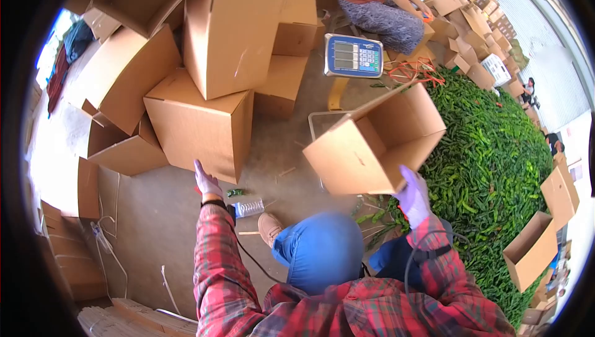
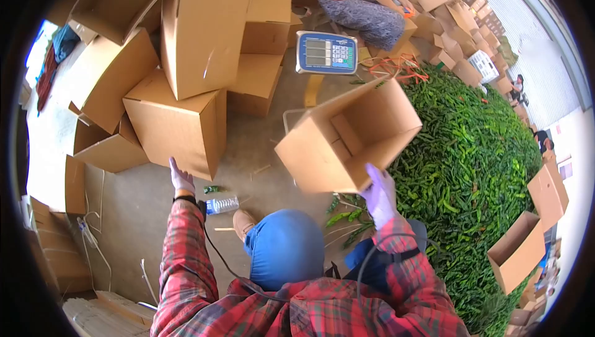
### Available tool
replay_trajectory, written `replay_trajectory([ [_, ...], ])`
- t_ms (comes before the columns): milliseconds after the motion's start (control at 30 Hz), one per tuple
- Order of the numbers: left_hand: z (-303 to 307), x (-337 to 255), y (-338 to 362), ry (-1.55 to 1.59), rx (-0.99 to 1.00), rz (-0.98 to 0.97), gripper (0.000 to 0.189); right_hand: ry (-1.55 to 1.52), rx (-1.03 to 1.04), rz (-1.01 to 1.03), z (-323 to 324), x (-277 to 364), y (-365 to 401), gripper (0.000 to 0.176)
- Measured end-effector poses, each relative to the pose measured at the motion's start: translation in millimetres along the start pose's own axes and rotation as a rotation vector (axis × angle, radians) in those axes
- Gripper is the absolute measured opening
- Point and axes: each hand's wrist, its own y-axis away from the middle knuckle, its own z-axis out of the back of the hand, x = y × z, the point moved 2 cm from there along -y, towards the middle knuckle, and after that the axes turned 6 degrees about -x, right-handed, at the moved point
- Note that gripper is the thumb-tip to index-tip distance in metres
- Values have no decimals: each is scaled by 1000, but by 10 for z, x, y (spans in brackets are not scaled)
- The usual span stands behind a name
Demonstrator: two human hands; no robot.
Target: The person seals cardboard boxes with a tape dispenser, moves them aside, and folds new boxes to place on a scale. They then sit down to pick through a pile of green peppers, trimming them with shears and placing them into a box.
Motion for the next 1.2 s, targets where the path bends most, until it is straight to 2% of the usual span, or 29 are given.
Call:
replay_trajectory([
  [33, 139, 102, 49, 27, 100, -38, 91, 86, 16, -59, -78, -62, -15, 46],
  [67, 211, 154, 270, 6, 45, -6, 94, 86, 60, -138, -160, -159, -63, 52],
  [133, 595, 484, 205, -96, 68, 167, 92, 63, 107, -281, -251, -441, -256, 67],
  [167, 800, 574, 308, -236, 160, 172, 95, 77, 99, -212, -346, -488, -270, 80],
  [200, 879, 593, 606, -222, 149, 218, 68, 56, 134, -228, -359, -488, -281, 81],
  [233, 1008, 629, 742, -193, 317, 294, 34, 34, 173, -242, -372, -458, -278, 83],
  [267, 1011, 658, 1051, -210, 181, 352, 29, 71, 163, -267, -425, -345, -131, 83],
  [300, 1389, 877, 755, -328, 184, 401, 78, 109, 154, -293, -508, -133, 125, 84],
  [333, 1406, 790, 970, -321, 208, 454, 50, 149, 144, -319, -507, 18, 302, 84],
  [367, 1442, 752, 1179, -313, 230, 511, 29, 133, 216, -275, -423, 88, 364, 83],
  [433, 1495, 712, 1375, -411, 280, 444, 61, 111, 350, -188, -147, 200, 498, 81],
  [467, 1553, 726, 1448, -458, 303, 414, 83, 55, 416, -125, 49, 352, 638, 73],
  [500, 1582, 767, 1397, -436, 361, 420, 80, 36, 496, -51, 296, 474, 724, 66],
  [567, 1548, 791, 1367, -434, 518, 398, 71, 173, 376, 102, 669, 836, 1046, 61],
  [633, 1205, 658, 1735, -444, 639, 365, 53, 222, 284, 269, 1096, 1207, 1430, 56],
  [667, 1052, 668, 1701, -596, 831, 109, 44, 180, 249, 353, 1403, 1292, 1489, 52],
  [733, 713, 636, 1776, -807, 1023, -255, 37, 140, 66, 436, 1981, 1403, 1673, 52],
  [800, 169, 413, 2419, -1040, 1091, -720, 42, 61, -128, 405, 2613, 1299, 1727, 54],
  [833, -102, 300, 2754, -1192, 1128, -1099, 45, 11, -251, 355, 2900, 1176, 1755, 54],
  [867, -345, 325, 2879, -1155, 1094, -999, 42, 12, -412, 311, 3017, 1061, 1842, 57],
  [900, -611, 411, 2963, -925, 919, -353, 45, -3, -500, 235, 3198, 875, 1842, 58],
  [933, -897, 470, 3110, -707, 656, 17, 51, -15, -588, 155, 3420, 628, 1793, 60],
  [967, -1178, 508, 3189, -621, 513, 120, 61, 3, -581, 79, 3614, 354, 1749, 62],
  [1100, -2004, 866, 2724, -687, 538, 1, 37, -61, -557, -51, 3640, -305, 1638, 51],
  [1167, -2326, 883, 2454, -756, 572, -55, 26, -99, -493, -92, 3745, -513, 1405, 48],
  [1200, -2443, 807, 2368, -768, 592, -67, 21, -46, -526, -117, 3702, -503, 1338, 48],
])
